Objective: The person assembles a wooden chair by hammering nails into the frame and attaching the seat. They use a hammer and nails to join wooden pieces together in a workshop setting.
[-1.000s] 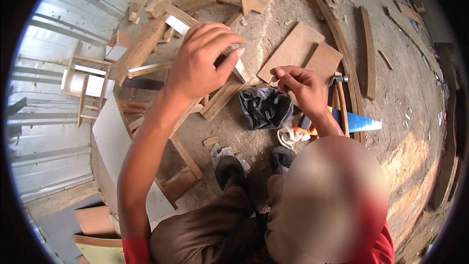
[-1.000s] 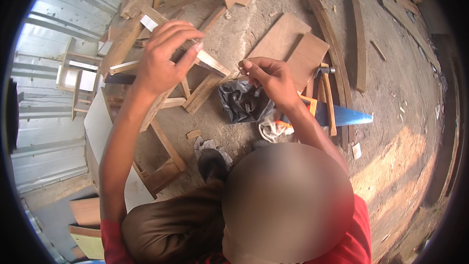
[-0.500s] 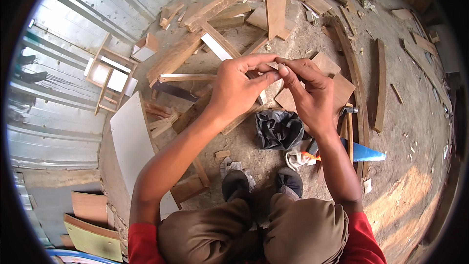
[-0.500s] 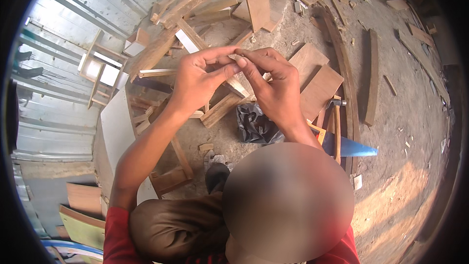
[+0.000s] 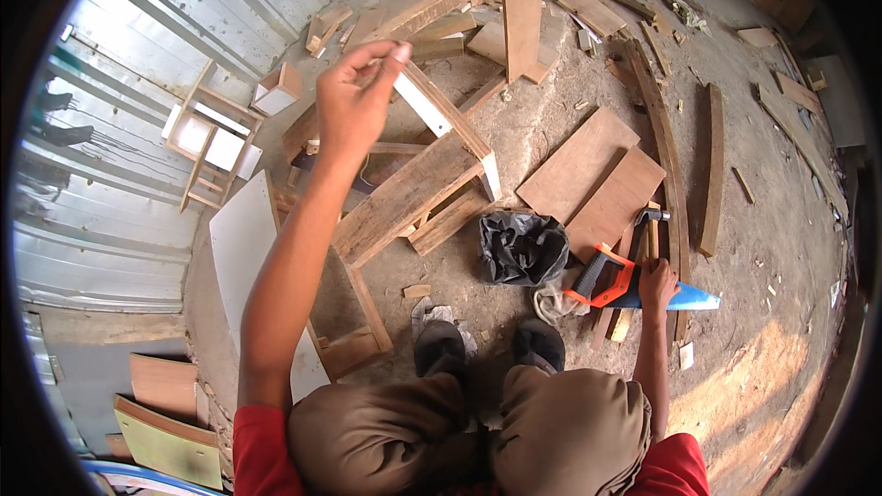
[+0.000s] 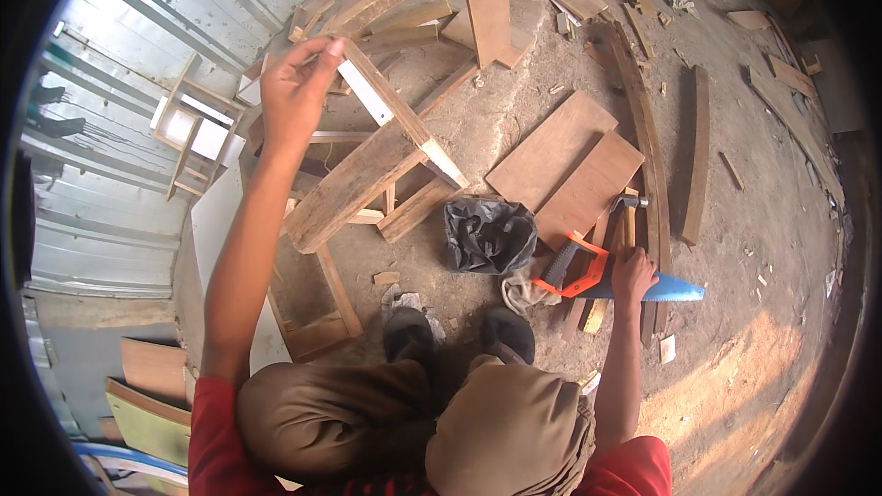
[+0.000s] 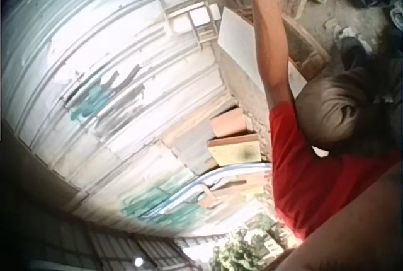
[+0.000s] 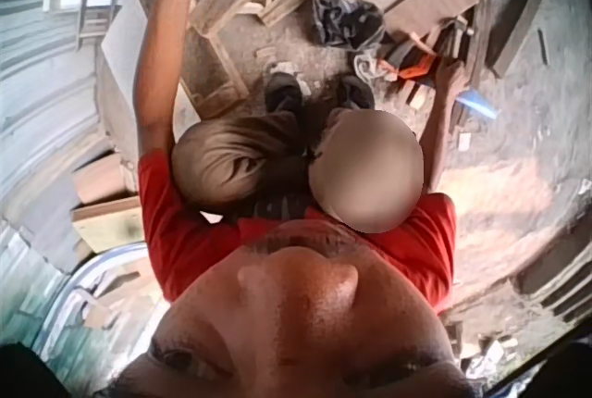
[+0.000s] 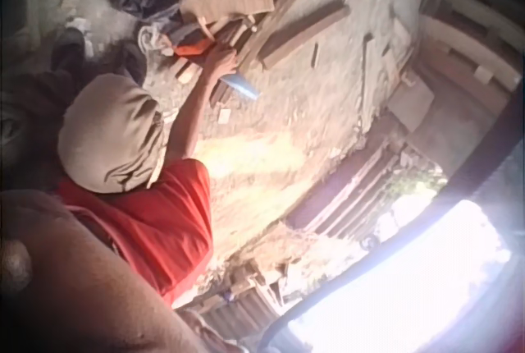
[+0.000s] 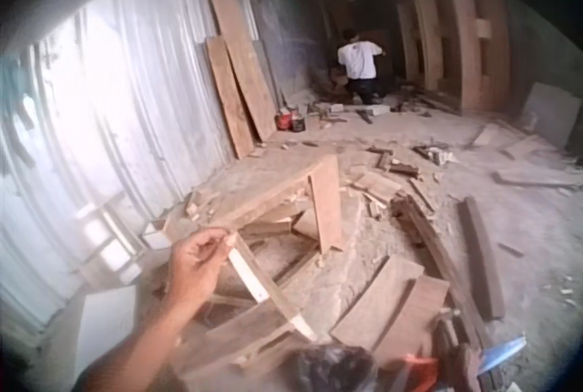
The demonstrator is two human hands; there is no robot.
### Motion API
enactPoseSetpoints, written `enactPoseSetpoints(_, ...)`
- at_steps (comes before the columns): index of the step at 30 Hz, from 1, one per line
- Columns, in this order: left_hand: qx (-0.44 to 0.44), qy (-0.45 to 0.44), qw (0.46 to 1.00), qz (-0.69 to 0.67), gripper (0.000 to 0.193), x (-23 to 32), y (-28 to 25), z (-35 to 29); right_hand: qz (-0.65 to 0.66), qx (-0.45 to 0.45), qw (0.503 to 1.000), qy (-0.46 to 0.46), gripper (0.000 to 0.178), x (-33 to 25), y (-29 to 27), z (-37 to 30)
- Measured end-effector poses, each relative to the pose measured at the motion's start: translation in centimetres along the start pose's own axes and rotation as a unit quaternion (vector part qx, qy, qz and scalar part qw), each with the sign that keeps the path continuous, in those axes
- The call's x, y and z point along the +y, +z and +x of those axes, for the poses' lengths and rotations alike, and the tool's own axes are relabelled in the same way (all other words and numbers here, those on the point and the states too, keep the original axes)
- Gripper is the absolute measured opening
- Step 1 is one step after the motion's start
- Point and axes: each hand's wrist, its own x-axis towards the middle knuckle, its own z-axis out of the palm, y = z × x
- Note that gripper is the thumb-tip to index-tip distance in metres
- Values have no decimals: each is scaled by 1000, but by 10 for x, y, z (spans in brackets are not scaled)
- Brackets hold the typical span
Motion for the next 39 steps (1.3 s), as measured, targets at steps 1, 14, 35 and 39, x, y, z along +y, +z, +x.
enactPoseSetpoints(1, 39, 38, 999, 2, 27, -10, -7, 11, 4, 11, 1000, -2, 39, 2, 5, 5)
enactPoseSetpoints(14, 82, 46, 995, -18, 20, -64, -20, 52, 369, 53, 921, -111, 47, -60, -46, -12)
enactPoseSetpoints(35, 89, -25, 996, -12, 23, -75, -19, 41, 575, -238, 733, -274, 39, -305, -253, -28)
enactPoseSetpoints(39, 80, 10, 997, 17, 18, -68, -21, 40, 492, -235, 728, -417, 39, -362, -313, -12)
